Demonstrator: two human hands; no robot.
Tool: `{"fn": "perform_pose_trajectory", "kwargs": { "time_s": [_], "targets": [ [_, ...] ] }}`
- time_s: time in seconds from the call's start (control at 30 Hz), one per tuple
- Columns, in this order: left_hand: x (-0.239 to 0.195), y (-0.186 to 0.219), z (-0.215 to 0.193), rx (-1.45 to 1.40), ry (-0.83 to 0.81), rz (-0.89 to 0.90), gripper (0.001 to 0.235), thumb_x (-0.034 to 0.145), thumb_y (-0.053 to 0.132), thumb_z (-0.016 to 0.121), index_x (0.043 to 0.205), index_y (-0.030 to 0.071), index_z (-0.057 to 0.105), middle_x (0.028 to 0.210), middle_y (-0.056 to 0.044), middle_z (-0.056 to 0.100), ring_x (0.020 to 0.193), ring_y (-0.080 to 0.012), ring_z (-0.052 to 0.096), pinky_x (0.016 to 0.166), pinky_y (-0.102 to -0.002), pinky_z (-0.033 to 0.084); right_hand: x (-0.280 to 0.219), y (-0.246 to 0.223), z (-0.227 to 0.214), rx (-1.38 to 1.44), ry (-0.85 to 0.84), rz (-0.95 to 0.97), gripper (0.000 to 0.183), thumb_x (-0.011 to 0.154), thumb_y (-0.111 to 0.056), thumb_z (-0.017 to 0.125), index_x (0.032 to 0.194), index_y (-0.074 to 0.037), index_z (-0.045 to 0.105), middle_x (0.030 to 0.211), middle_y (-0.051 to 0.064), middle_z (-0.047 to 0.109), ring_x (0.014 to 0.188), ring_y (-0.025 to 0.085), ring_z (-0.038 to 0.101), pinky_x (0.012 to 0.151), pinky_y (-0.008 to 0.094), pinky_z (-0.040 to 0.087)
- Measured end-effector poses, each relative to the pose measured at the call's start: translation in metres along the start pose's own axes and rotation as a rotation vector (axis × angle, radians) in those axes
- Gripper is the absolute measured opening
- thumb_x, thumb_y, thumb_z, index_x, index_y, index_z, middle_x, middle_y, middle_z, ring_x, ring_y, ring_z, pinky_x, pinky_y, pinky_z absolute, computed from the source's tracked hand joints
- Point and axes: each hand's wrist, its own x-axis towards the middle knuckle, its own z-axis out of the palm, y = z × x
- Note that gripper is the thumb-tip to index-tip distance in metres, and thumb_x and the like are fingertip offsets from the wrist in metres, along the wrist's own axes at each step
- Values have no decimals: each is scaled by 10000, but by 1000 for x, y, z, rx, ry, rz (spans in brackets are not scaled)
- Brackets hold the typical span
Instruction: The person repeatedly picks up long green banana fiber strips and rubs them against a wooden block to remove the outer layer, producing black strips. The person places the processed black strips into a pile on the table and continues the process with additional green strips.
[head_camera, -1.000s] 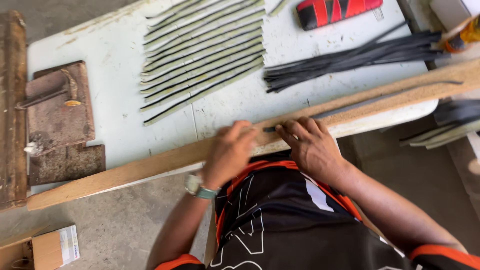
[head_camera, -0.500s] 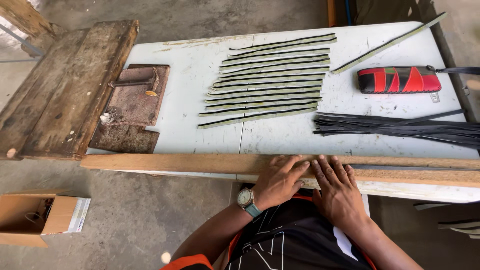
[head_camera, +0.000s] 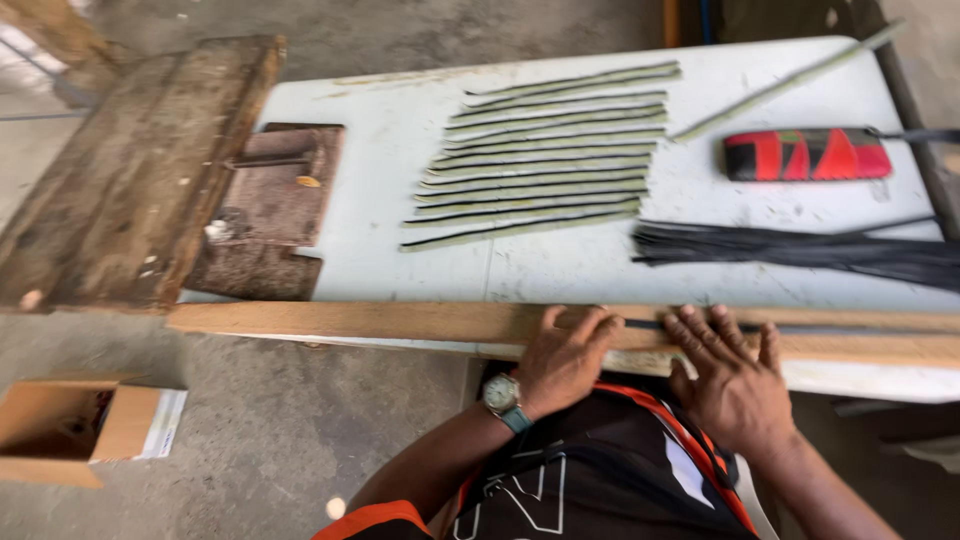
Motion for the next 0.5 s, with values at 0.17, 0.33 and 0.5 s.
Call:
{"fn": "perform_pose_trajectory", "kwargs": {
  "time_s": [0.17,0.33,0.5],
  "targets": [
    [-1,6,-10,111,65,45,322,1027,181,589,1326,71,639,1345,-59,622,1034,-219,704,1170,-596,296,-30,44,-14,84,-5,193,578,946,-354,542,1519,-288,512,1567,-8,503,1489,310,402,1166,707,227],
    [34,48,-1,105,104,146,635,938,439,627,1377,-16,574,1464,-145,517,1040,-221,696,1167,-612,149,-31,44,-10,84,46,191,582,934,-330,595,1502,-212,545,1559,36,524,1489,342,422,1201,635,265],
    [68,80,31,82,13,257,678,974,495,595,1430,-4,543,1511,-155,484,956,-211,729,1205,-631,127,-33,45,-13,60,49,160,593,890,-315,632,1468,-195,579,1536,56,558,1463,360,435,1160,629,271]
  ]
}}
